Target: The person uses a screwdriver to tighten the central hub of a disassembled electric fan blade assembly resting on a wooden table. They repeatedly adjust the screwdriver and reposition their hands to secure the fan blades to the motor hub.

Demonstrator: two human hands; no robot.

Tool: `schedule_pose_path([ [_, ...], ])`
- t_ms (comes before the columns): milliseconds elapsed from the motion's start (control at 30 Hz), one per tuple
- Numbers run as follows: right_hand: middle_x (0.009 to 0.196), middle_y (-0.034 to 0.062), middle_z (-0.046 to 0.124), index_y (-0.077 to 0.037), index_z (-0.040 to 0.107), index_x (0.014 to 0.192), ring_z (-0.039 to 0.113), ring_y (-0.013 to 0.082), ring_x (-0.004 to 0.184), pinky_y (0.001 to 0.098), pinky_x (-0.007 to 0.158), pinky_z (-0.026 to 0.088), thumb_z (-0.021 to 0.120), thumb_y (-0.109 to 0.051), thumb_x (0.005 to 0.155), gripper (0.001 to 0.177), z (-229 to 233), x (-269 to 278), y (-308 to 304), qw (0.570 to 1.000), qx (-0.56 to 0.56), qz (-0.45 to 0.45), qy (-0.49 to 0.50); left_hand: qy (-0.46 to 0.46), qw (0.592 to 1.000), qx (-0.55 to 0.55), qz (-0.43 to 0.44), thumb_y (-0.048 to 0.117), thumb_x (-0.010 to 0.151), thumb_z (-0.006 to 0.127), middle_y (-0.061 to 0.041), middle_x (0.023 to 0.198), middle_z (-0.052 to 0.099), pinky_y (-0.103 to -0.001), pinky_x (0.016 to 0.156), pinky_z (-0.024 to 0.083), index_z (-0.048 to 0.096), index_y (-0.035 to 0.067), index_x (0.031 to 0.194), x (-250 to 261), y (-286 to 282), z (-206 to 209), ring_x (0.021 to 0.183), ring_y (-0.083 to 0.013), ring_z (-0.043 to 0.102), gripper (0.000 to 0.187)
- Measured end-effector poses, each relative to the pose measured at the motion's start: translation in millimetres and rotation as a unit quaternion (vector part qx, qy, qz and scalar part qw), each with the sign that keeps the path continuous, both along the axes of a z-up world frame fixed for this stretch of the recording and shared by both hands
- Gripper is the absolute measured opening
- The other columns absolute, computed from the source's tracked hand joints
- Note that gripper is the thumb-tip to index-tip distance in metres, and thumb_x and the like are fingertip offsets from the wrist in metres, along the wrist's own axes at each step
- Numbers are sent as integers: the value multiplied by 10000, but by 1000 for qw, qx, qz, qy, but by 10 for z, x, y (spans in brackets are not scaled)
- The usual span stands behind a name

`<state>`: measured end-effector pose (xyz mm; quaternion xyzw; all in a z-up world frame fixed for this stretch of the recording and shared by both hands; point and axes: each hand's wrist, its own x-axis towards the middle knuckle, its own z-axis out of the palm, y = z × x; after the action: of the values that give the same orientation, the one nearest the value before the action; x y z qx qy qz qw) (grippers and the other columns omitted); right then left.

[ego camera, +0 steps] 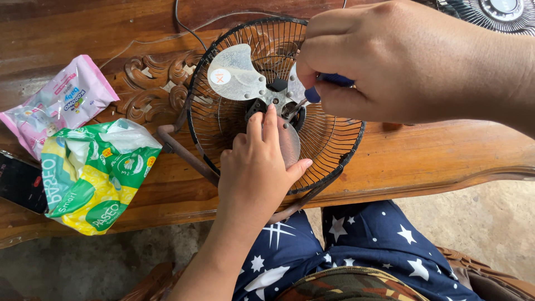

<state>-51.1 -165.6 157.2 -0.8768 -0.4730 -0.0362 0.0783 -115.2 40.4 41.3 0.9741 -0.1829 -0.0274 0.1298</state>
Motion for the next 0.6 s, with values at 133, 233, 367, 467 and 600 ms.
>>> schedule_pose_path([
  [133,888,74,657,-34,672,907,670,281,893,405,780,557,724,-197,888,173,-7,5,1,1000,14,20,-11,-6,1000,0,-5,626,681,828,-122,1291,544,-455,661,557,431,15,1455,0,7,5,883,-280,657,1063],
  [233,927,89,658,-31,680,966,668,298,906,412,789,551,719,-215,870,211,-15,11,18,1000,9,26,-15,-4,1000,2,-6,625,685,827,-121,1287,545,-453,663,557,435,17,1453,-3,6,10,884,-278,658,1054],
  [367,944,87,655,-51,688,1009,666,291,894,408,788,552,710,-214,861,221,-8,5,71,1000,-8,19,6,2,1000,0,-7,621,685,829,-125,1281,544,-447,669,558,434,9,1456,4,5,17,883,-278,659,1061],
  [467,939,93,654,-45,685,991,664,297,900,419,797,551,703,-192,868,192,14,-5,107,1000,5,27,4,2,1000,1,-8,620,683,832,-127,1278,544,-444,671,559,432,5,1460,8,10,21,884,-279,660,1068],
  [600,947,95,660,-33,685,970,663,300,908,412,772,547,705,-175,839,194,33,-15,102,998,45,36,28,-12,1000,-1,-8,615,673,836,-125,1284,547,-445,678,558,438,9,1461,-4,10,21,879,-280,661,1070],
])
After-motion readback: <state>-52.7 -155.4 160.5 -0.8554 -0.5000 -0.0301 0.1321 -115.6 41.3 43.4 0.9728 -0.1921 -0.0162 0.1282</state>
